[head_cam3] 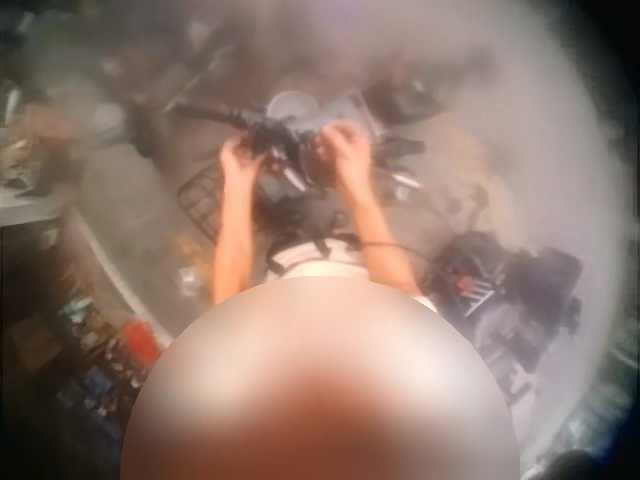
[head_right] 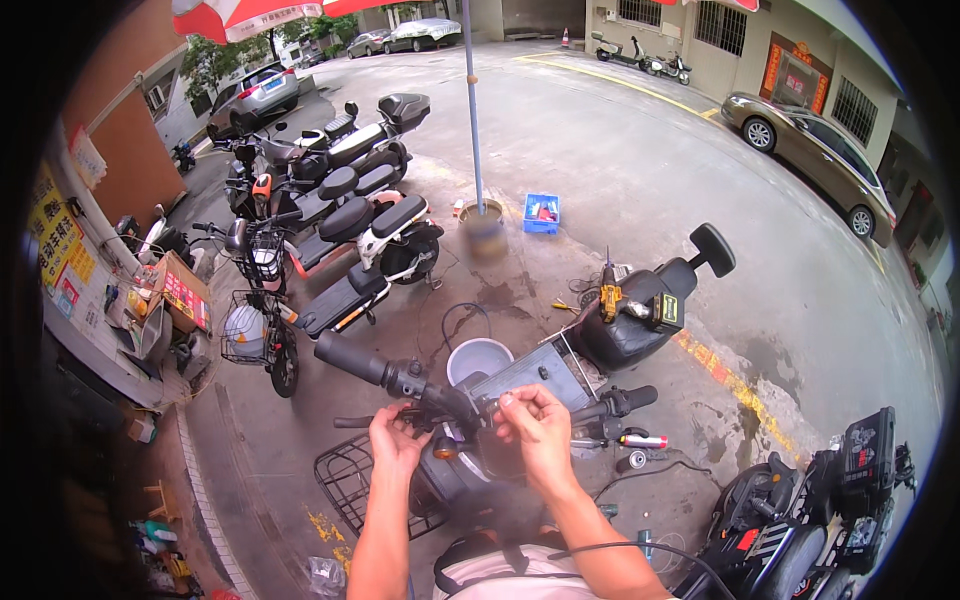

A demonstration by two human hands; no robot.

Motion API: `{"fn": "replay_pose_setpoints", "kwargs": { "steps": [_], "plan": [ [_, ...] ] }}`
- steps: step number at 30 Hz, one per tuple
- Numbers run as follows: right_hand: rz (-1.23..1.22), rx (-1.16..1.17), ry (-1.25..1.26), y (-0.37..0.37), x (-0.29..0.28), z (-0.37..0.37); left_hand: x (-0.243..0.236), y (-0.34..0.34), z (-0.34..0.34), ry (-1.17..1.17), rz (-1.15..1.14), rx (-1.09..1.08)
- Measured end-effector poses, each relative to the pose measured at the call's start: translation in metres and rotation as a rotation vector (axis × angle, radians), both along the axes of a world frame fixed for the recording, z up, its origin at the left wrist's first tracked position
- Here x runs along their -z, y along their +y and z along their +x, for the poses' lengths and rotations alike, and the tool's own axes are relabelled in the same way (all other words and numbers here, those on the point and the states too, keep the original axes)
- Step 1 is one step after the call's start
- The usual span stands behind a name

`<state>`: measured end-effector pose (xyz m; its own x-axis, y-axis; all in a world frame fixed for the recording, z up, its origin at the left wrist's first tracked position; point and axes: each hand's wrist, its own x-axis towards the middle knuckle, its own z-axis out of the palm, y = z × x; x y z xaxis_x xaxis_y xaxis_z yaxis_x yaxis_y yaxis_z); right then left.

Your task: The person repairs the handlebar assembly of a purple electric scooter. They use a screwdriver to tighten screws on the left handlebar grip and a power drill to secure the central stem. The person also uses a long metal rod to adjust internal components within the handlebar tube.

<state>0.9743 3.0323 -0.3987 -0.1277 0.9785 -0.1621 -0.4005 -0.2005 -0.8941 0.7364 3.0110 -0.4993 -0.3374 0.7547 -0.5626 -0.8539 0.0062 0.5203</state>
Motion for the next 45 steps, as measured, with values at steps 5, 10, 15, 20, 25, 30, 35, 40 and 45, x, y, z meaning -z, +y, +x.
{"fn": "replay_pose_setpoints", "kwargs": {
  "steps": [5,10,15,20,25,30,35,40,45],
  "plan": [
    [0.015,-0.063,-0.036,0.005,-0.008,0.002,-0.017,-0.044,0.014,-0.025,0.149,0.004],
    [0.113,-0.151,-0.087,0.017,-0.009,0.003,0.004,-0.068,0.023,0.053,0.273,0.028],
    [0.108,-0.155,-0.072,0.041,-0.004,-0.002,-0.023,-0.078,0.04,0.256,0.287,0.118],
    [0.063,-0.123,-0.052,0.05,0.005,0.003,-0.045,-0.083,0.05,0.472,-0.001,0.158],
    [0.061,-0.132,-0.041,0.049,0.006,0.006,-0.042,-0.076,0.042,0.664,-0.157,0.197],
    [0.108,-0.202,-0.009,0.036,0.008,0.007,-0.051,-0.068,0.038,0.727,-0.246,0.221],
    [0.096,-0.193,0.022,0.031,0.008,0.007,-0.043,-0.066,0.04,0.599,-0.052,0.174],
    [0.086,-0.161,0.022,0.034,0.01,0.01,-0.037,-0.057,0.044,0.474,-0.031,0.088],
    [0.048,-0.128,0.028,0.034,0.006,0.013,-0.052,-0.043,0.044,0.381,-0.05,0.143]
  ]
}}
